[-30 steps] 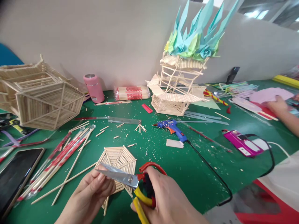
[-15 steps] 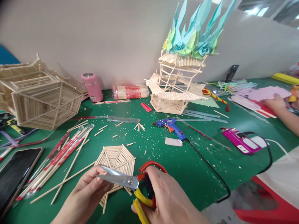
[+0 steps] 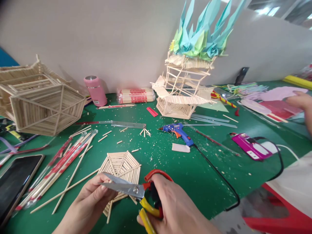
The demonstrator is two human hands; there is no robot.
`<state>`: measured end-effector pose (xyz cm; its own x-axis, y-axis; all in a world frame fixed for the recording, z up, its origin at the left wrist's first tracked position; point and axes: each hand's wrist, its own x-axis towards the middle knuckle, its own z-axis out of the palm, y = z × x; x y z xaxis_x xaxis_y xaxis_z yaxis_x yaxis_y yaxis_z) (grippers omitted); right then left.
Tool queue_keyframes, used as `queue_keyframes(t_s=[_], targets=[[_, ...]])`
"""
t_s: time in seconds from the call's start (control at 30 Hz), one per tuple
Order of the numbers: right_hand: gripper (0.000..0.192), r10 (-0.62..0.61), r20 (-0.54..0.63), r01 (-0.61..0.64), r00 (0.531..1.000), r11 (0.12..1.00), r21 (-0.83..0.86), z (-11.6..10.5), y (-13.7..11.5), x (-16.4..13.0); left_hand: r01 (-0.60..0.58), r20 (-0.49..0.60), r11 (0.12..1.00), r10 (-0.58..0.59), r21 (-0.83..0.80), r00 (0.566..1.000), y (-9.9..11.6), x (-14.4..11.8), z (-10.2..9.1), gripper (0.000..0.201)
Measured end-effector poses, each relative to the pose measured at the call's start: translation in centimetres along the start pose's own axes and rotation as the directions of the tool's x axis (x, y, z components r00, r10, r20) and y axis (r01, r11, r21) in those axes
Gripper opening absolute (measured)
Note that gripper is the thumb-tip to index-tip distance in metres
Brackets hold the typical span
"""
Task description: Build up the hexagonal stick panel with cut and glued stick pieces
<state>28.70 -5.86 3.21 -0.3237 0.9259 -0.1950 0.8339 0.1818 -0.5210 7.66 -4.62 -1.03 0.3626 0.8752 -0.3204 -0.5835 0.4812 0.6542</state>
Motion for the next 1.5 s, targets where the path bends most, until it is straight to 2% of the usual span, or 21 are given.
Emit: queue_keyframes(t_s=[0.27, 0.5, 0.7, 0.9, 1.03, 1.2, 1.33, 1.5], targets=[[0.023, -0.002, -0.006, 0.002, 1.000, 1.000, 0.005, -0.3, -0.2, 0.0, -0.001, 0.017, 1.000, 0.001, 0.018, 1.000, 0.0, -0.1, -0.1, 0.014], [0.024, -0.010, 0.029, 0.007, 1.000, 0.997, 0.078, -0.5, -0.4, 0.1, -0.004, -0.017, 0.999, 0.004, 0.033, 1.000, 0.2, 0.0, 0.2, 0.018], [0.024, 0.000, 0.024, 0.001, 1.000, 1.000, -0.028, -0.2, -0.1, -0.2, 0.003, 0.026, 0.999, -0.004, 0.042, 1.000, 0.2, 0.0, 0.3, 0.017], [0.024, -0.107, 0.037, 0.112, 0.994, 0.980, -0.164, 0.2, 0.2, -0.5, 0.015, 0.040, 0.999, -0.017, 0.047, 0.999, 0.4, 0.0, 0.4, 0.018], [0.020, -0.189, 0.003, 0.184, 0.982, 0.954, -0.238, 0.7, 0.5, -0.5, 0.018, 0.045, 1.000, -0.019, 0.024, 0.999, 0.3, 0.0, 0.4, 0.017], [0.020, -0.213, 0.004, 0.206, 0.977, 0.940, -0.272, 1.3, 1.2, -0.5, 0.017, 0.023, 0.999, -0.018, 0.030, 1.000, 0.3, -0.2, 0.4, 0.017], [0.023, -0.184, 0.049, 0.190, 0.982, 0.951, -0.245, 1.3, 1.1, -0.4, 0.014, 0.039, 0.999, -0.015, 0.045, 0.999, 0.4, -0.5, 0.5, 0.017], [0.017, -0.107, 0.156, 0.133, 0.982, 0.978, -0.163, 1.1, 0.7, -0.2, 0.017, 0.013, 0.992, -0.018, 0.129, 1.000, 0.0, -0.7, 1.0, 0.018]])
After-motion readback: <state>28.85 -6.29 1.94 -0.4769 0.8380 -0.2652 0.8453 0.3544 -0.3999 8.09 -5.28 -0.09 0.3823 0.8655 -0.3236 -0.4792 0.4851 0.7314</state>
